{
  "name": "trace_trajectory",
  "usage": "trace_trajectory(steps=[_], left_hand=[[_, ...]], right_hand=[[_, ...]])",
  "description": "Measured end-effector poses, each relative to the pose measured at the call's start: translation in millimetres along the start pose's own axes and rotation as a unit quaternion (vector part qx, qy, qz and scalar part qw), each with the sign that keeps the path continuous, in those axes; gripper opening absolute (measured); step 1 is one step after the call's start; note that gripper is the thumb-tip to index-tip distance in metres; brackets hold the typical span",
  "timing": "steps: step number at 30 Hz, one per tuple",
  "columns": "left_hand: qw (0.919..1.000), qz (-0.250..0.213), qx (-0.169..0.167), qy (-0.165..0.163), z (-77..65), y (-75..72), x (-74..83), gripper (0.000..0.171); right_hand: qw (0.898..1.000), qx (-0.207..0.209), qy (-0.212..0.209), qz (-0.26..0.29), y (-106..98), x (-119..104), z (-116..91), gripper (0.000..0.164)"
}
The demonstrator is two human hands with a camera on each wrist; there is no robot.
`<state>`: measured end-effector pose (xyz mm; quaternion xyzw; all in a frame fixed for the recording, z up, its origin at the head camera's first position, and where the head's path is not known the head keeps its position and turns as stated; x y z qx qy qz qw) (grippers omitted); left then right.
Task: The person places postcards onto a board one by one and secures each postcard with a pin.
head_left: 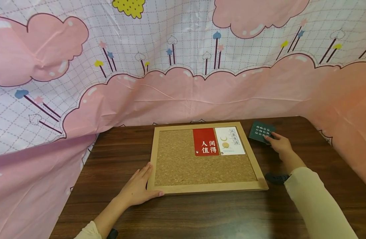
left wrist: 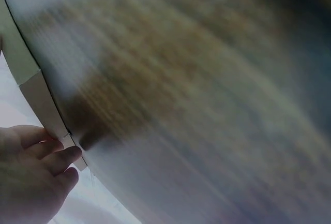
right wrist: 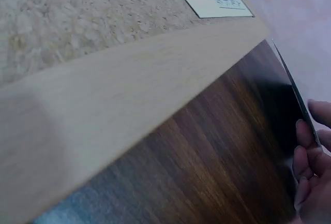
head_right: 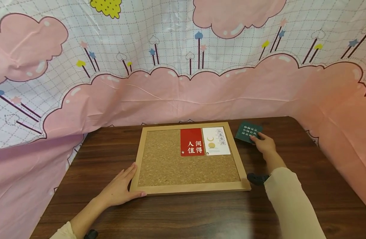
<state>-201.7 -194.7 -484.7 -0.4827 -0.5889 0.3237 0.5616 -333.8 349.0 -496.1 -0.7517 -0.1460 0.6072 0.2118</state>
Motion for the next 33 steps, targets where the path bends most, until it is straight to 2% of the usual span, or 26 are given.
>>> trace_trajectory(steps=[10, 18, 25, 33], left_hand=[[0.9999, -0.009, -0.009, -0.005, -0.1, 1.0, -0.8, 0.112], [0.9999, -0.007, -0.009, -0.003, -0.3, 0.3, 0.4, 0.112], [1.0, -0.007, -0.005, 0.001, -0.2, -0.5, 0.5, 0.112], [1.0, -0.005, -0.001, 0.006, -1.0, -0.4, 0.1, 0.112]], right_hand=[[0.999, -0.001, -0.039, -0.022, -1, -9, -6, 0.085], [0.998, -0.005, -0.051, -0.028, -5, -19, -6, 0.091], [0.998, 0.007, -0.064, -0.026, -3, -24, -8, 0.089], [0.994, 0.029, -0.104, -0.007, -5, -37, -9, 0.09]])
Point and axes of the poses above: each hand's wrist, its own z-axis towards the middle knuckle, its own y-axis out of the palm, x = y × z, the point moved 5 cm from there along z, towards the middle knuckle, and after that the axes turned 11 degrees about -y, right-handed, at the moved point
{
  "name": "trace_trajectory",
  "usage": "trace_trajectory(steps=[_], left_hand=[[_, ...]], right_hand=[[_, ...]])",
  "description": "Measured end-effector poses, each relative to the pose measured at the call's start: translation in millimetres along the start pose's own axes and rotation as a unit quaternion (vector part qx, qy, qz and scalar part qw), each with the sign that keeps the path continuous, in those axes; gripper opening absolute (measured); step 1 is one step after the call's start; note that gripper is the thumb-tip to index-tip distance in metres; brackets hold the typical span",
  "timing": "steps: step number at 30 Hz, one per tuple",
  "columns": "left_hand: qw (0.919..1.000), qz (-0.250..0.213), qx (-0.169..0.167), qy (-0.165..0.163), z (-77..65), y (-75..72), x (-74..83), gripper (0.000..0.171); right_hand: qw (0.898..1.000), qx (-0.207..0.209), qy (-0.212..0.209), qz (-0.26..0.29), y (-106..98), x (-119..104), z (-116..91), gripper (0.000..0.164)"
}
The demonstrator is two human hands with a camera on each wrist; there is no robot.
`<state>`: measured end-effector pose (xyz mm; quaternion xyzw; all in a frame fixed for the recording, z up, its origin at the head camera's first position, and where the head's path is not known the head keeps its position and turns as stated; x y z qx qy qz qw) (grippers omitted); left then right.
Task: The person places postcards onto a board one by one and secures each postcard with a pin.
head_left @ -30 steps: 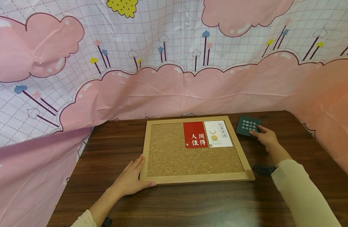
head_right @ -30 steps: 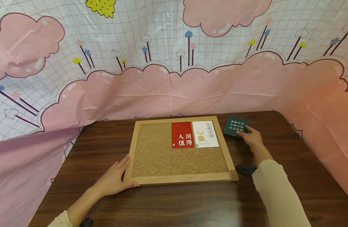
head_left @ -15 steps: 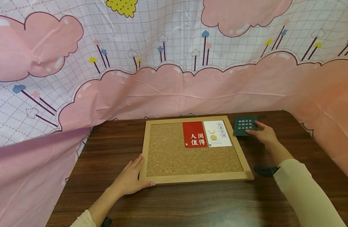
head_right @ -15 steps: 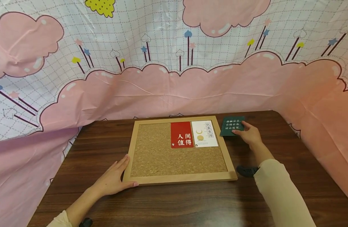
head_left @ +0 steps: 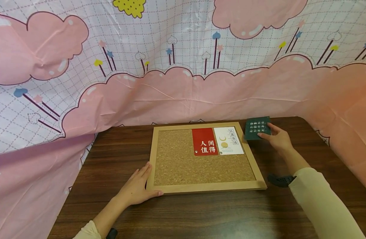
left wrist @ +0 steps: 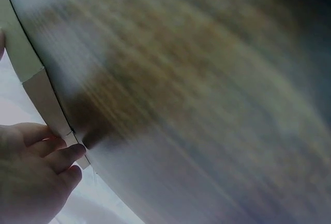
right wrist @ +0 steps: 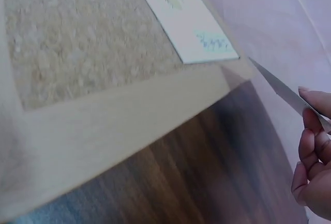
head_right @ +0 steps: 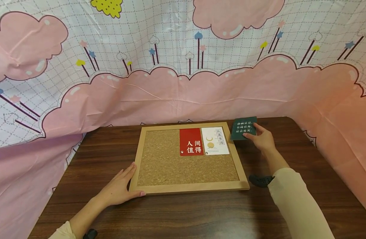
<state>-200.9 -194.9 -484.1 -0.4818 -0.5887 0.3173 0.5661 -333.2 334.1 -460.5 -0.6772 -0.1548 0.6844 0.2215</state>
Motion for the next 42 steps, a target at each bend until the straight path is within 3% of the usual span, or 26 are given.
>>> trace_trajectory(steps=[5, 11, 24, 35, 42], left_hand=[[1.0, 0.001, -0.001, -0.001, 0.2, -0.2, 0.4, 0.112], [1.0, 0.004, 0.004, 0.0, -0.2, -1.7, 1.1, 0.111], [0.9999, 0.014, 0.004, 0.003, -0.4, -4.2, 3.9, 0.112], [0.9995, 0.03, 0.008, 0.002, 0.0, -4.8, 2.9, 0.111], [0.9995, 0.028, 0.01, 0.005, -0.5, -3.7, 2.1, 0.111]], right_hand=[[0.999, 0.008, -0.035, 0.018, 4, -15, 0, 0.088], [0.998, 0.008, -0.047, 0.038, 15, -29, 0, 0.086], [0.997, -0.003, -0.078, 0.016, 35, -60, 2, 0.084], [0.995, -0.06, -0.083, 0.009, 93, -93, -4, 0.079], [0.991, -0.095, -0.079, 0.042, 134, -109, -10, 0.078]])
Point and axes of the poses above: each hand's wrist, its own z-axis towards the middle knuckle, its own y-axis out of the palm, x = y × z, the point moved 5 cm from there along z, towards the middle knuckle, and after that the axes turned 11 degrees about -y, right-handed, at the moved point
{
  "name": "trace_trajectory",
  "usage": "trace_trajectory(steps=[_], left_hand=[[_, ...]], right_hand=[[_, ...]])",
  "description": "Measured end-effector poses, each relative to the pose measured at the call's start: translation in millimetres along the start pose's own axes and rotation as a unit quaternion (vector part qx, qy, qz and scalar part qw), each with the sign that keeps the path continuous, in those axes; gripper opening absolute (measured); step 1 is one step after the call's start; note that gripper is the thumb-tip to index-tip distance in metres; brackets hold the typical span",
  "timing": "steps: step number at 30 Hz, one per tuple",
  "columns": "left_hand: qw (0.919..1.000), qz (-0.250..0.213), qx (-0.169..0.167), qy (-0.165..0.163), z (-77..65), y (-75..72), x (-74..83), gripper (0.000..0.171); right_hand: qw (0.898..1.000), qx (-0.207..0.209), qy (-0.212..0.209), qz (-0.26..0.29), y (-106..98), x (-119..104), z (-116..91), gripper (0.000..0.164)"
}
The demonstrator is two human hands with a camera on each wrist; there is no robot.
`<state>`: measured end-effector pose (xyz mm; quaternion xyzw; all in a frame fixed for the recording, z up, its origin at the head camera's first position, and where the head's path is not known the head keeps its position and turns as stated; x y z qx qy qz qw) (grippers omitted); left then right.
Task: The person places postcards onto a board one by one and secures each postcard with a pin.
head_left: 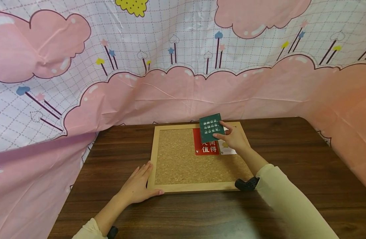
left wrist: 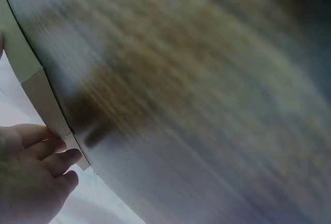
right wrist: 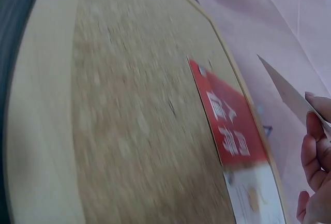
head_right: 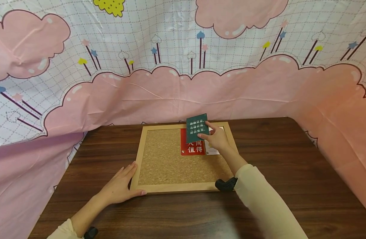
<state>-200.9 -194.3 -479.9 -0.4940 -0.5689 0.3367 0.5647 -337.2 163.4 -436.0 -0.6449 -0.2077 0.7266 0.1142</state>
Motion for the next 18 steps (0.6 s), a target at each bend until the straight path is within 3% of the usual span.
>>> trace_trajectory(steps=[12, 18], left_hand=[[1.0, 0.002, 0.003, 0.001, 0.7, 1.4, -1.7, 0.111], [1.0, 0.003, 0.007, 0.001, 1.4, 1.3, -1.6, 0.112]], right_hand=[[1.0, -0.017, -0.012, -0.016, 64, -12, 1, 0.076], [1.0, -0.017, -0.008, 0.013, 85, -10, 2, 0.076]])
Point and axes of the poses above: each hand's wrist, its own z-axis towards the middle knuckle, its own y-axis out of the palm, x = y × z, the point moved 5 cm from there along z, towards the middle knuckle, and after that the axes turned 11 degrees about -y, right-handed, at the moved point
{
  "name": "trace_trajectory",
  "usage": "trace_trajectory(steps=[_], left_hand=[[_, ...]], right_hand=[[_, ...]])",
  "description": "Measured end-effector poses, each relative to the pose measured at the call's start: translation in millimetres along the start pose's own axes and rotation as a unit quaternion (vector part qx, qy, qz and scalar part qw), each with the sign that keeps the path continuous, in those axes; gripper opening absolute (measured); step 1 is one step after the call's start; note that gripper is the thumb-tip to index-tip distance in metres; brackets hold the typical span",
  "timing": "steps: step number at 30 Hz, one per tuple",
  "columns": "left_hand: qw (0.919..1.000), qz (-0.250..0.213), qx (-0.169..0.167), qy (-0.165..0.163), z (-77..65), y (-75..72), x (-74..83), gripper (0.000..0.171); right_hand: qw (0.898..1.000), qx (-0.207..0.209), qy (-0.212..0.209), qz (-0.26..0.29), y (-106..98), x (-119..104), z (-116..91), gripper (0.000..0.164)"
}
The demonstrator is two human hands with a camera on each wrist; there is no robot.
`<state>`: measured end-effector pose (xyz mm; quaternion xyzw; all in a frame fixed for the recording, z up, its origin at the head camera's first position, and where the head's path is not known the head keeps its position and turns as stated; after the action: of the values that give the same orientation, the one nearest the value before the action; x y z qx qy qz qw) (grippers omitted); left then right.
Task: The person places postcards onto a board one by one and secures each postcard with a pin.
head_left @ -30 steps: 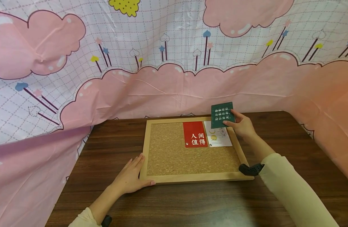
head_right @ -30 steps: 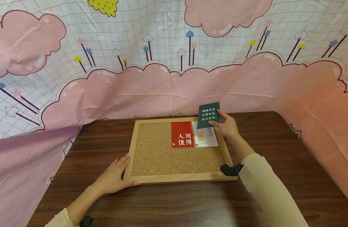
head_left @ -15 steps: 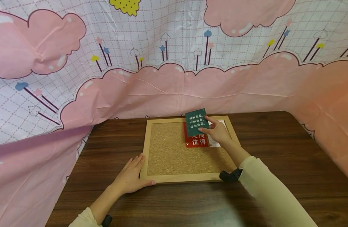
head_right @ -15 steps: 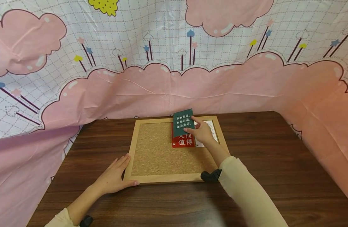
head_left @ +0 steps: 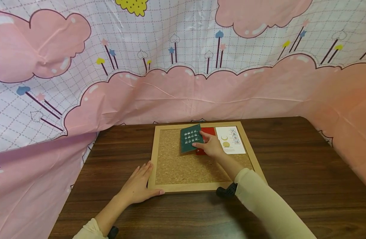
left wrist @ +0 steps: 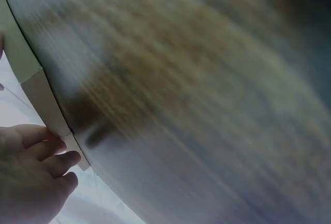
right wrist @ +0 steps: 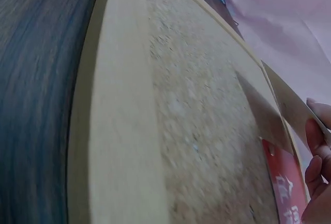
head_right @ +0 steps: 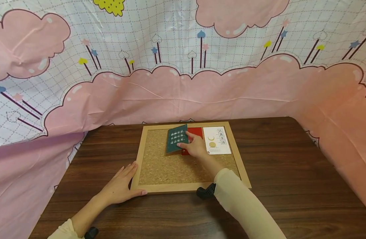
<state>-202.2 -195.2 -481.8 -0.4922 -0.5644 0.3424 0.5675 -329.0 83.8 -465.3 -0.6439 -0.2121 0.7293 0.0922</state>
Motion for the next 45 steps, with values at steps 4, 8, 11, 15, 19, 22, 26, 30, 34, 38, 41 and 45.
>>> trace_trajectory(steps=[4, 8, 11, 15, 19, 22, 26, 30, 34, 38, 41, 45], left_hand=[[1.0, -0.001, -0.002, -0.002, 0.3, 0.6, -0.1, 0.112], [1.0, 0.001, -0.003, -0.003, 0.2, 0.9, 0.2, 0.112], [1.0, 0.003, 0.0, -0.003, -0.2, 0.3, 0.5, 0.112], [1.0, 0.004, 0.003, -0.005, -0.5, -0.6, 0.7, 0.112], [0.9999, 0.005, 0.0, -0.01, -0.6, -0.8, 0.5, 0.112], [0.9999, 0.005, -0.003, -0.012, -0.4, -0.6, 0.1, 0.112], [0.9999, 0.008, -0.003, -0.014, -0.1, -0.4, -0.3, 0.112], [0.9999, 0.01, -0.001, -0.013, 0.0, -0.3, -0.4, 0.112], [0.9999, 0.011, -0.002, -0.011, 0.0, -0.1, -0.6, 0.112], [0.9999, 0.012, -0.003, -0.012, 0.0, 0.0, -0.6, 0.112], [0.9998, 0.011, -0.003, -0.013, -0.3, 0.0, -1.0, 0.111], [0.9998, 0.014, -0.003, -0.012, 0.1, -0.1, -0.8, 0.111]], right_hand=[[1.0, -0.001, 0.009, -0.001, 9, -1, 0, 0.076], [1.0, 0.001, 0.018, 0.005, 17, -3, 1, 0.077], [1.0, 0.003, 0.016, 0.01, 24, -4, 2, 0.077], [1.0, -0.003, 0.017, -0.008, 31, -3, 4, 0.078], [0.999, -0.012, 0.02, -0.049, 35, 0, 6, 0.078], [0.995, -0.017, 0.016, -0.097, 37, 2, 7, 0.078], [0.987, -0.029, 0.008, -0.159, 39, 2, 9, 0.08], [0.978, -0.039, 0.005, -0.205, 41, 2, 10, 0.08], [0.971, -0.051, -0.001, -0.234, 42, 2, 11, 0.079], [0.96, -0.061, -0.01, -0.273, 45, 2, 12, 0.08], [0.951, -0.063, -0.013, -0.303, 48, 2, 13, 0.081], [0.943, -0.062, -0.009, -0.326, 49, -1, 11, 0.08]])
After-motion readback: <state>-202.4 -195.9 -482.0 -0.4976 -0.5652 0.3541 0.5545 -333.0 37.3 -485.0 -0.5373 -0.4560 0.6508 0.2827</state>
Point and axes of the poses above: each hand's wrist, its own z-axis towards the middle knuckle, its own y-axis out of the palm, x = y × z, the point moved 5 cm from there along z, towards the middle knuckle, and after that the axes turned 11 degrees about -y, right-handed, at the moved point
